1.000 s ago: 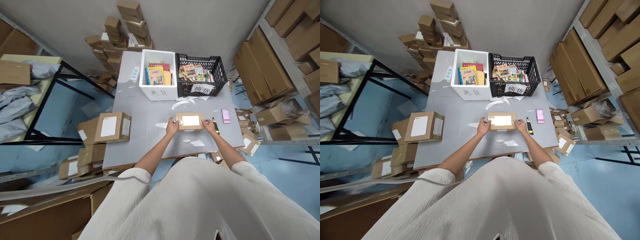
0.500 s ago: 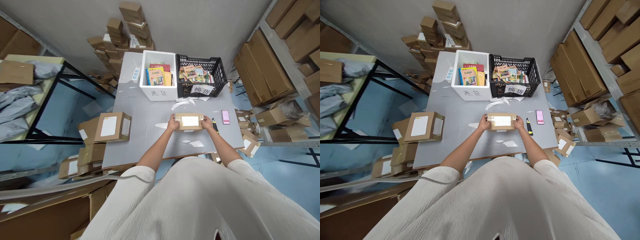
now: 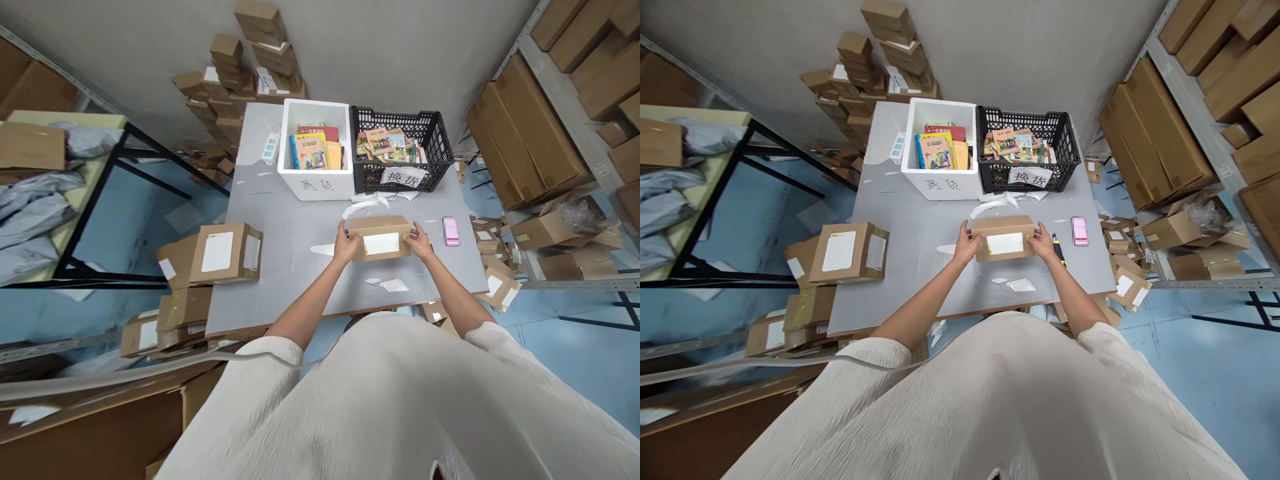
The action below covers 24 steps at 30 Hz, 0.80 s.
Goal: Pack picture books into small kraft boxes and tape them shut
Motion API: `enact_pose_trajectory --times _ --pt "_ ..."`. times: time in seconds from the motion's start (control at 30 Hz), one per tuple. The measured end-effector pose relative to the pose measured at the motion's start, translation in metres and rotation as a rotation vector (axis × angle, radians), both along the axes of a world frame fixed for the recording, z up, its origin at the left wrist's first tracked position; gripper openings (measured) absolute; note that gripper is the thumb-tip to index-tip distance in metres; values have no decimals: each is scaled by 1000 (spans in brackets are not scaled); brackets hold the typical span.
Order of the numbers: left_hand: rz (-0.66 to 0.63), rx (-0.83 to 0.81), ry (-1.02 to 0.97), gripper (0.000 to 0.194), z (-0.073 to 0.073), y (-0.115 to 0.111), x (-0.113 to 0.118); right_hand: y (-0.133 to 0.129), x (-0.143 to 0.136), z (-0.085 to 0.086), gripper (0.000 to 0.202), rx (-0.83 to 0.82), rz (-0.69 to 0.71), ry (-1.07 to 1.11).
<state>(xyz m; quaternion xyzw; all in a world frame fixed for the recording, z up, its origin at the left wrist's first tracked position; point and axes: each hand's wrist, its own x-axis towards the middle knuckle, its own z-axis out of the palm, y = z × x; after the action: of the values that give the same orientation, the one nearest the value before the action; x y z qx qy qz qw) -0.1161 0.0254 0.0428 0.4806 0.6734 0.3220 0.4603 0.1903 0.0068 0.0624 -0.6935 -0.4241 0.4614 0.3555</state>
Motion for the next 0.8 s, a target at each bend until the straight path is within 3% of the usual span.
enact_pose_trajectory --times 0.13,0.37,0.5,0.63,0.8 --pt "75 -40 27 85 1 -8 3 -2 -3 -1 90 -62 -31 -101" --pt "33 -127 166 63 -21 -38 -1 -31 -3 -34 62 -274 -55 -204" --pt "24 -168 149 54 -29 -41 -7 -36 3 -44 53 -296 -86 -143" --pt "10 -173 37 62 -32 -32 -10 -26 2 -46 58 -255 -121 -97" --pt "4 -185 -39 84 -27 -21 -10 -17 -9 -42 86 -169 -107 47"
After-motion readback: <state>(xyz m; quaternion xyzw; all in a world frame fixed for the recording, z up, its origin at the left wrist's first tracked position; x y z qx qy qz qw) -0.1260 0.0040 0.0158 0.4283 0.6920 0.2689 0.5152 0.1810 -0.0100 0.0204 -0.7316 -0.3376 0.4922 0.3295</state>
